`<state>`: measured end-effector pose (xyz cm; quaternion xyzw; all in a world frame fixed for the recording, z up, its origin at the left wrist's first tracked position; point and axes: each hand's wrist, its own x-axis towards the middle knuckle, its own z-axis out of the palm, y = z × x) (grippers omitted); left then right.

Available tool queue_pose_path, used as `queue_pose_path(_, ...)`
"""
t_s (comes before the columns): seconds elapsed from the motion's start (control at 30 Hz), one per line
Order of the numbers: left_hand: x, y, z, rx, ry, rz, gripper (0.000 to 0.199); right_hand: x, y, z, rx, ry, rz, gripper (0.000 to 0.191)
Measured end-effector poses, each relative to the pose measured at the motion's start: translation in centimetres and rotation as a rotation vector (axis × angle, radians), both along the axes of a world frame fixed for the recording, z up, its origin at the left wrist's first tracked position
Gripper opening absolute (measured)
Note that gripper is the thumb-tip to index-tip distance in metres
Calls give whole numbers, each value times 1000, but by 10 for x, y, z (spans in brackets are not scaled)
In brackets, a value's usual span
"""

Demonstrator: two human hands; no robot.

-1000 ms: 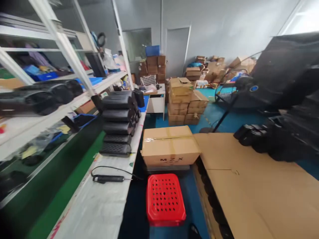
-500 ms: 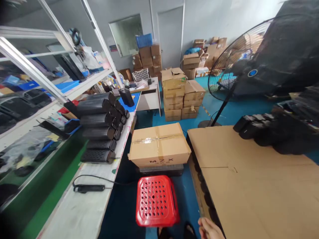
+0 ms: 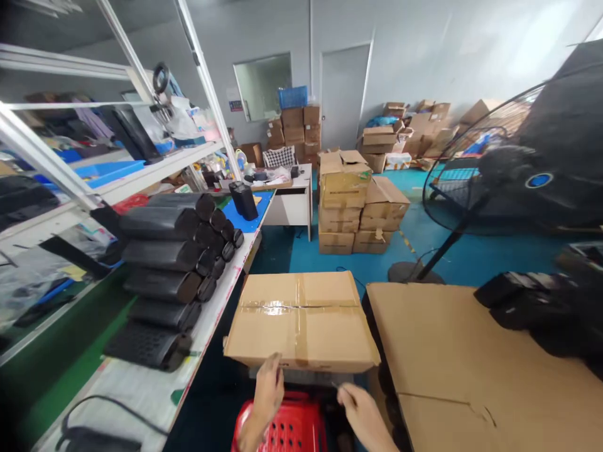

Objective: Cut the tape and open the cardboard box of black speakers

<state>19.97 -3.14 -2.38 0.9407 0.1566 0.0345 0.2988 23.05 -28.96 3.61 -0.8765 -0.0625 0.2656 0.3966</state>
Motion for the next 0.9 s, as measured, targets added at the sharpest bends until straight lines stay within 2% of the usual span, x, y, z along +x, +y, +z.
queue_pose_path(0.1,76,-4,-24,139,-19,16,41,122,55,-23,-111,-54,160,30)
queue_pose_path(0.17,115,3,-44,233,-14,56,45,189,86,-44,-178,-67,272,30)
queue_pose_path(0.2,128,8,-54,278,-8,73,46,214,98,-55,-208,-66,329,29)
queue_pose_path(0.27,143,15,-72,359,5,84,50,248,112,-80,-262,-56,429,27)
queue_pose_path(0.37,143,18,-86,435,18,68,54,260,112,-106,-324,-49,538,26)
queue_pose_path(0.43,139,15,-87,454,17,66,55,254,108,-111,-362,-53,597,27)
queue_pose_path(0.53,137,9,-83,455,-5,70,51,243,112,-107,-440,-57,669,26)
queue_pose_path(0.63,138,7,-81,451,-44,83,47,239,134,-102,-488,-56,718,26)
queue_pose_path(0.77,135,8,-89,437,-121,118,42,242,163,-99,-430,-35,740,27)
queue_pose_path(0.9,123,11,-101,385,-211,277,46,237,184,-91,-366,-16,684,28)
